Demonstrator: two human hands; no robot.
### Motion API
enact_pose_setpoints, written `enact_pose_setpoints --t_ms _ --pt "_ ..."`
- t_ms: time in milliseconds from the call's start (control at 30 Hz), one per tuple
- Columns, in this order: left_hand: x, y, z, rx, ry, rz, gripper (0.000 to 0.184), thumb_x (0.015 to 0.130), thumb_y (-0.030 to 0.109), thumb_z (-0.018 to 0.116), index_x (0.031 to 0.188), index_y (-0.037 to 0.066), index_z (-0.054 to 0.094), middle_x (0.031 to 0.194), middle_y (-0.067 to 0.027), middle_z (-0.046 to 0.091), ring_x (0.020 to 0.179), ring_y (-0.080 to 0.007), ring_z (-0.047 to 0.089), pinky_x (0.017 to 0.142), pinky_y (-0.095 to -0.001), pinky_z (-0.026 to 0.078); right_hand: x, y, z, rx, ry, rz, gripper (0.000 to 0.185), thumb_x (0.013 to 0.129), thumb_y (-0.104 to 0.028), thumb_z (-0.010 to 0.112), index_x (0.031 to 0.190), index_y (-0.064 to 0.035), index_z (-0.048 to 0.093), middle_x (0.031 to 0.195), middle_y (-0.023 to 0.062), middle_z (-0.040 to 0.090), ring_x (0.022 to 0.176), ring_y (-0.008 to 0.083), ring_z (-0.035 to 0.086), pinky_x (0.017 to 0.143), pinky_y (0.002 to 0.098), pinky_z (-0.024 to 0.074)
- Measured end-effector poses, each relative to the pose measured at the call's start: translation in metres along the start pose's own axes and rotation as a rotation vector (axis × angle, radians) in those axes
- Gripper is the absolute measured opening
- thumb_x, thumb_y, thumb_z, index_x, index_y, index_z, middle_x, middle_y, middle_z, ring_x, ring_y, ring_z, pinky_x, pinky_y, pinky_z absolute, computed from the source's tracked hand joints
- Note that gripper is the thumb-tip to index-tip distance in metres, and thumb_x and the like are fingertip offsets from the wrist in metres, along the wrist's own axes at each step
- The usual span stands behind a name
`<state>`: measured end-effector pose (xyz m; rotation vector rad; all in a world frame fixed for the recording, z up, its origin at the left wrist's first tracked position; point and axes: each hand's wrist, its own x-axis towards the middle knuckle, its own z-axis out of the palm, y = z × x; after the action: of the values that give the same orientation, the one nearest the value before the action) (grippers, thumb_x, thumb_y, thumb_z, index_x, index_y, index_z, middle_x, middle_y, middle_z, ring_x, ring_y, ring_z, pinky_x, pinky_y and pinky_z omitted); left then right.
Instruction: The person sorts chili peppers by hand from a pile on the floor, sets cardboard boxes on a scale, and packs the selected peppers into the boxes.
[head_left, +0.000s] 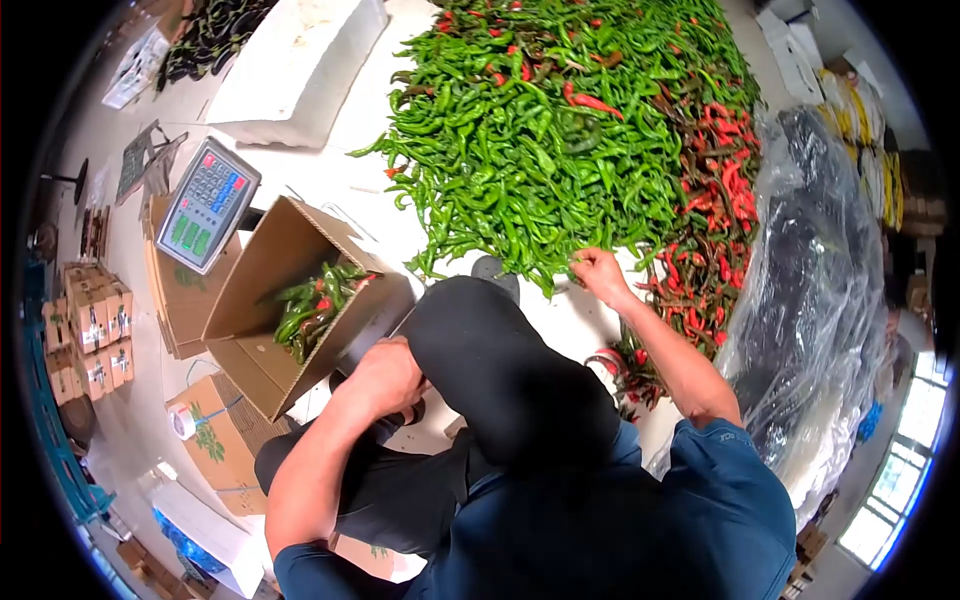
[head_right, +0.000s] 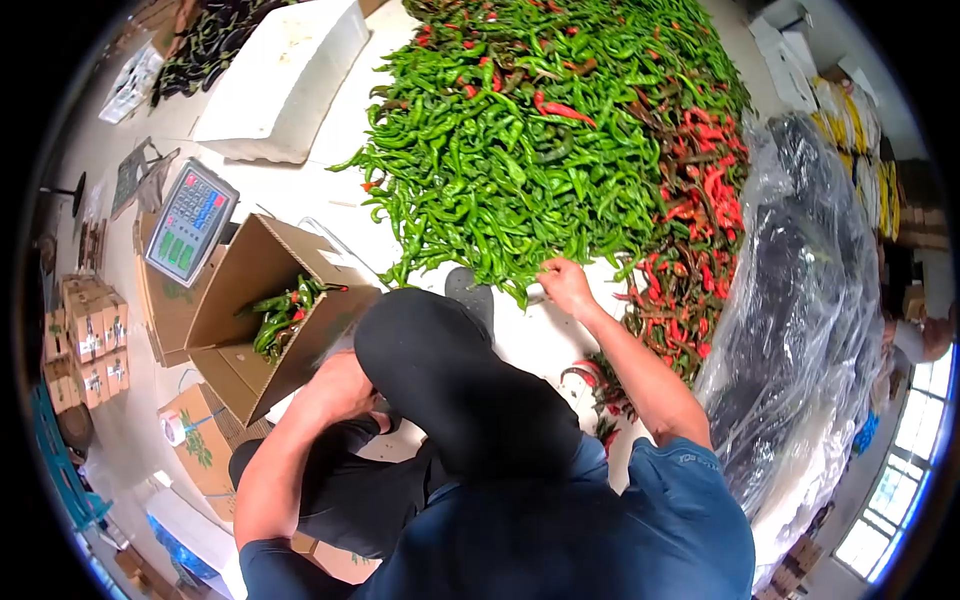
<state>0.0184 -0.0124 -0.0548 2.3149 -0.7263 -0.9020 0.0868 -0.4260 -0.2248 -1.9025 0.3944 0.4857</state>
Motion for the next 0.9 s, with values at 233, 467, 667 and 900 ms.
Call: enact_pose_setpoints --t_ms 233,467,667,900 --pt "0.006 0.002 0.011 0.044 0.028 -0.087 0.016 0.079 0.010 0.065 0.094 0.005 0.064 0.096 -0.0195 0.067 0.091 -0.0409 0.063 0.075 -0.0487 0.052 -0.071 0.056 -0.011 0.066 -0.047 0.288 0.018 0.089 -0.016 0.071 0.084 -0.0001 0.063 0.062 0.0021 0.058 0.046 0.0093 0.050 0.041 0.0251 0.0384" --pt "0.009 -0.003 0.018 0.055 0.050 -0.122 0.021 0.082 0.013 0.067 0.103 0.009 0.066 0.101 -0.0190 0.068 0.095 -0.0414 0.063 0.079 -0.0481 0.053 -0.088 0.076 0.016 0.067 -0.156 0.331 0.012 0.084 -0.006 0.069 0.091 0.0003 0.062 0.065 0.0001 0.054 0.050 0.0089 0.049 0.043 0.0254 0.0385" --pt "0.015 -0.008 0.006 0.064 -0.083 -0.284 0.029 0.079 0.013 0.067 0.108 0.006 0.069 0.110 -0.0185 0.069 0.105 -0.0392 0.063 0.086 -0.0435 0.051 -0.093 0.086 -0.022 -0.097 -0.008 0.160 0.024 0.079 -0.012 0.069 0.100 0.0006 0.070 0.076 0.0048 0.068 0.066 0.0126 0.059 0.063 0.0288 0.0499" --pt "0.011 -0.015 0.012 0.122 -0.108 -0.196 0.029 0.084 0.005 0.062 0.112 0.002 0.064 0.114 -0.0196 0.066 0.108 -0.0396 0.061 0.090 -0.0429 0.050 -0.144 0.115 -0.140 -0.405 0.027 0.061 0.024 0.085 -0.014 0.068 0.102 0.0022 0.068 0.079 0.0038 0.065 0.069 0.0123 0.060 0.064 0.0287 0.0501"
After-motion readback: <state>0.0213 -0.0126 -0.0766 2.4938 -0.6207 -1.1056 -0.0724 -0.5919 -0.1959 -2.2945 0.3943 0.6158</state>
